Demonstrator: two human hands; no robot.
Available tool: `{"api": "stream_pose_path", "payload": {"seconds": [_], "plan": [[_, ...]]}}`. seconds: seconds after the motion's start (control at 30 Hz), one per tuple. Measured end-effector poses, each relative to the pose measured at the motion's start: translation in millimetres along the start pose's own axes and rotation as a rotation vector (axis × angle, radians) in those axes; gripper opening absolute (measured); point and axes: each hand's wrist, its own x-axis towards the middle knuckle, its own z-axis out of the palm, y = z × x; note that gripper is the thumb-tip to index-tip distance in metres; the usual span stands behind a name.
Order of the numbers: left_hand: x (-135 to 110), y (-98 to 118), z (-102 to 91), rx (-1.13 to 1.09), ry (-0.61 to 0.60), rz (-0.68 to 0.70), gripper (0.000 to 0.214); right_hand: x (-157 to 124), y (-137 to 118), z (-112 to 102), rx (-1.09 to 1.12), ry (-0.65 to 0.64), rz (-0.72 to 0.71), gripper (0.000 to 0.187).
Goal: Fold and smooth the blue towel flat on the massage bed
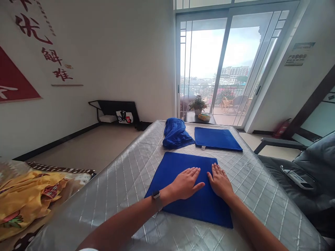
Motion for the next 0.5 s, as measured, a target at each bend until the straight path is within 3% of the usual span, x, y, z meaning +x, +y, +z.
{"api": "stream_pose_path", "payload": {"seconds": [0.1,0.2,0.33,0.5], "plan": [[40,17,26.0,-0.014,0.003,0.004,0.072,-1,3,3,-0.007,0.006,-0.03,0.064],[56,20,47.1,-0.008,0.005,-0.034,0.072,-1,6,5,0.009,0.004,-0.046,0.063],[46,9,52.9,-0.018,-0.035,-0.057,0.076,-1,5,4,0.021,0.004,-0.034,0.065],[19,-27,33.1,-0.021,-0.106,-0.186,0.083,0,1,-1,0.028,-0.015,-0.002,0.066]]}}
